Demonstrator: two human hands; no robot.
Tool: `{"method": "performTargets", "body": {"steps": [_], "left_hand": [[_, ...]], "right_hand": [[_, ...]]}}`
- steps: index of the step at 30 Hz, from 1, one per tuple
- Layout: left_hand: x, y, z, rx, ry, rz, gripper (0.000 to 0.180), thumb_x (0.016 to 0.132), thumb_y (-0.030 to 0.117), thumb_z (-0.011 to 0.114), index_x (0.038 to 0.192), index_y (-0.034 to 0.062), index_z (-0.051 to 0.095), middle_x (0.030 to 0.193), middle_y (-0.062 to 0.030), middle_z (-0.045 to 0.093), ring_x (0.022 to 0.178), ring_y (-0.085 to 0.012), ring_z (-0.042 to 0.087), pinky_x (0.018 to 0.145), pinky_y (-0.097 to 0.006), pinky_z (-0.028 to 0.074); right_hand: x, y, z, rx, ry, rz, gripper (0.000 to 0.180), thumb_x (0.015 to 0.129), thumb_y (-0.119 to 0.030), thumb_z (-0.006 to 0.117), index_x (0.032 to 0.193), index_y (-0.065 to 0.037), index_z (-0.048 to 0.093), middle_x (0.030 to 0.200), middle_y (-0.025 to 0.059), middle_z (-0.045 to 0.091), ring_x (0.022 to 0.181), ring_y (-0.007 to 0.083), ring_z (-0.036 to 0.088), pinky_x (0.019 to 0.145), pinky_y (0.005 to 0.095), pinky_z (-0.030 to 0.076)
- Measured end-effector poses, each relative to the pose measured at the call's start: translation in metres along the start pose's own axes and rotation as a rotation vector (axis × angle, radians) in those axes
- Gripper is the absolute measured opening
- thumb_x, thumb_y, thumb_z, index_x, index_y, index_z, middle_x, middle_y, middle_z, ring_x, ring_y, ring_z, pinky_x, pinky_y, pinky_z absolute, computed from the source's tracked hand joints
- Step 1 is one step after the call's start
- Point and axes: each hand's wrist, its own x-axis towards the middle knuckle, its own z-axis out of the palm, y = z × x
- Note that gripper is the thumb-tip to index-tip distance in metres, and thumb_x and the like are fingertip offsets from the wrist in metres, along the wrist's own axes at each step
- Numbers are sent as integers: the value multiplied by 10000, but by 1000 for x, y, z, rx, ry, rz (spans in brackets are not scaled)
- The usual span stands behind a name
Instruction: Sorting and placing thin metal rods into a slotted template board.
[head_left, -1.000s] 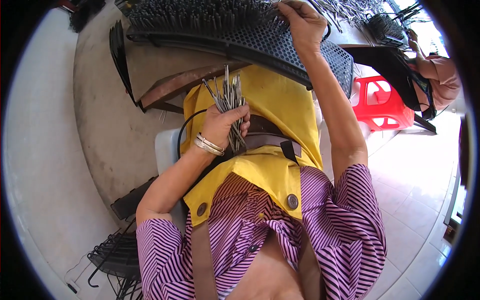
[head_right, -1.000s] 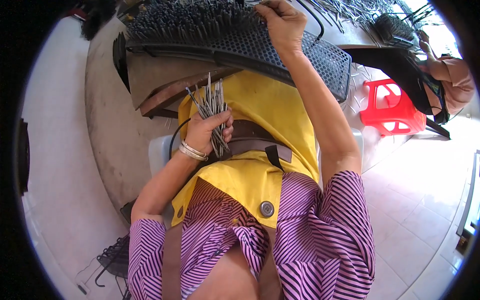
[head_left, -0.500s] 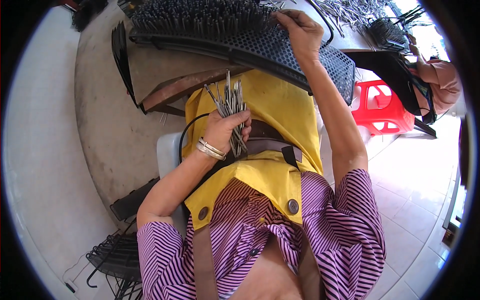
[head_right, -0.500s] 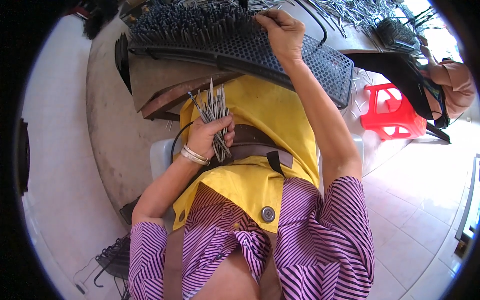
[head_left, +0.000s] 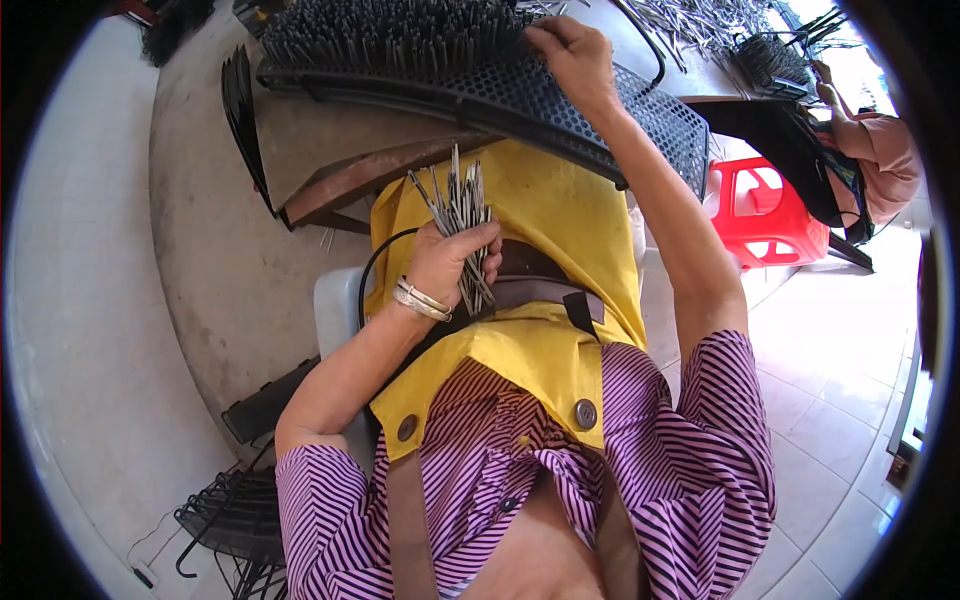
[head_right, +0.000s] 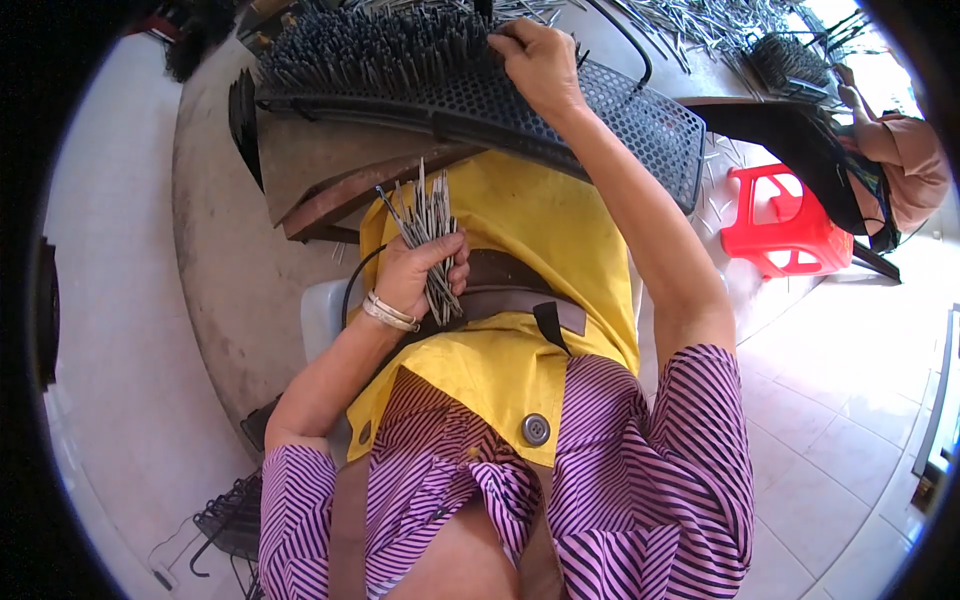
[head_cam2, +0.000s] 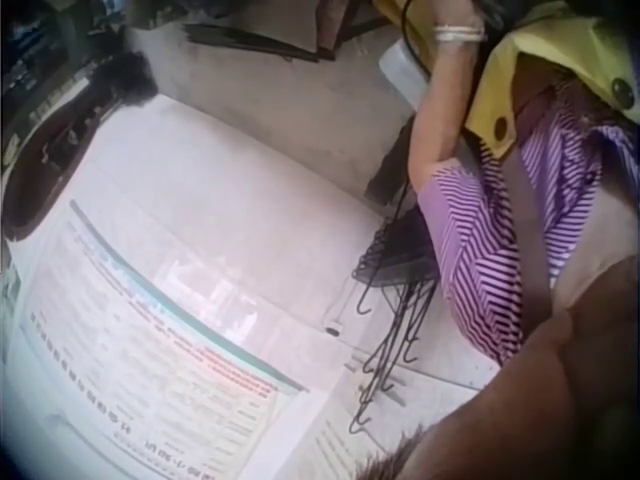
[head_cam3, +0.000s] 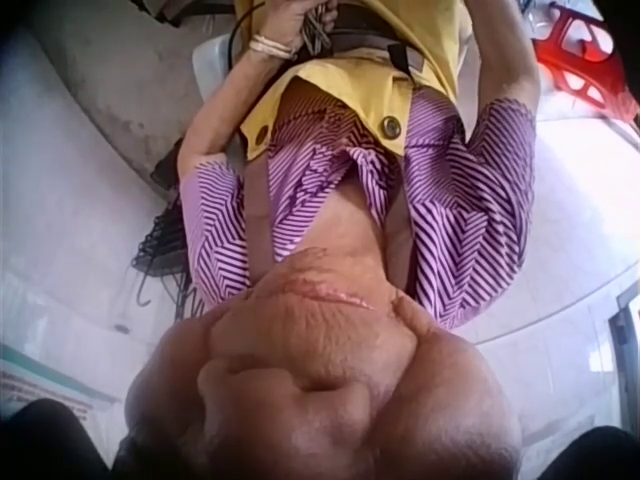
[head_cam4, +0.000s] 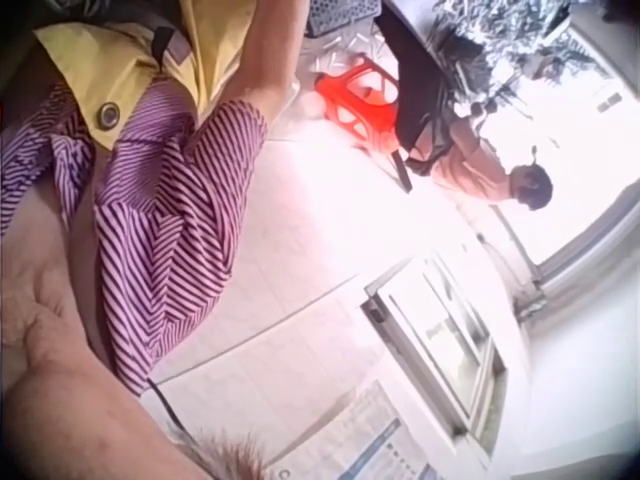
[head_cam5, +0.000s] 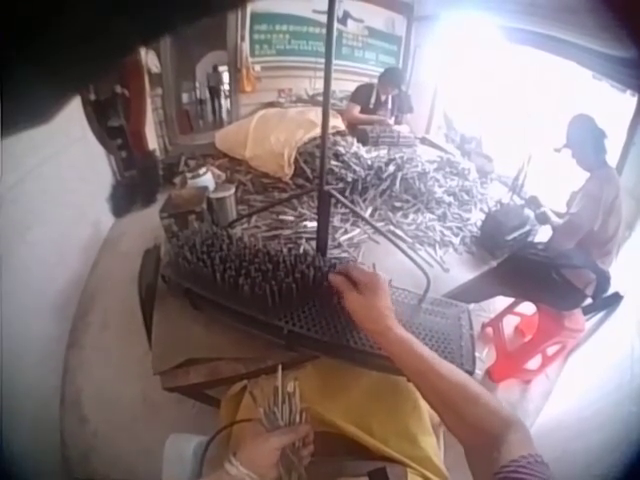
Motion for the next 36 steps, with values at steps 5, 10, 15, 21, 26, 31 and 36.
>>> {"method": "performTargets", "body": {"steps": [5, 10, 15, 21, 26, 31, 36], "left_hand": [[1, 0, 1, 4, -7, 11, 134, 792, 89, 624, 856, 3, 545, 675, -79, 550, 509, -158, 512, 422, -274, 426], [0, 1, 1, -9, -24, 15, 133, 796, 94, 621, 860, 6, 544, 676, -77, 549, 513, -153, 511, 428, -270, 427], [-1, 0, 0, -15, -42, 16, 139, 796, 98, 621, 865, 5, 544, 675, -77, 546, 515, -154, 509, 430, -271, 424], [-4, -1, 2, 0, -37, 39, 101, 782, 94, 623, 797, 14, 563, 643, -60, 559, 491, -140, 521, 415, -255, 429], [-5, -6, 0, 34, -119, 40, 100, 766, 68, 623, 811, 9, 556, 635, -70, 551, 499, -156, 525, 426, -267, 429], [-6, -9, 2, 126, -256, 35, 170, 776, 50, 611, 922, -1, 539, 681, -81, 549, 541, -167, 531, 472, -274, 438], [-9, -12, 4, 196, -290, 27, 193, 788, 61, 603, 957, -11, 544, 701, -84, 564, 552, -162, 538, 479, -261, 434]], "right_hand": [[19, -12, 6, -340, 43, -106, 82, 722, -56, 602, 720, 26, 595, 684, 213, 597, 655, 349, 595, 582, 386, 444], [22, -28, 5, -259, 51, -62, 103, 704, -69, 583, 716, 32, 566, 700, 242, 566, 707, 409, 570, 604, 436, 438], [18, -26, 3, -245, 32, -109, 91, 699, -54, 589, 753, 17, 572, 699, 233, 570, 708, 392, 579, 605, 422, 444], [-36, -20, -9, -211, 182, -135, 128, 754, -114, 645, 839, -18, 646, 674, 125, 617, 605, 176, 598, 560, 260, 463], [-121, -54, -22, 283, -167, 371, 164, 776, -111, 650, 876, 17, 634, 705, 68, 634, 610, 97, 578, 566, 218, 464], [-144, -67, -16, 666, -449, 675, 209, 772, -94, 654, 911, 52, 601, 782, 60, 631, 689, 101, 579, 640, 220, 470], [-148, -63, -22, 709, -478, 687, 124, 780, -60, 627, 852, 41, 617, 778, 60, 628, 701, 109, 587, 662, 228, 476]]}}
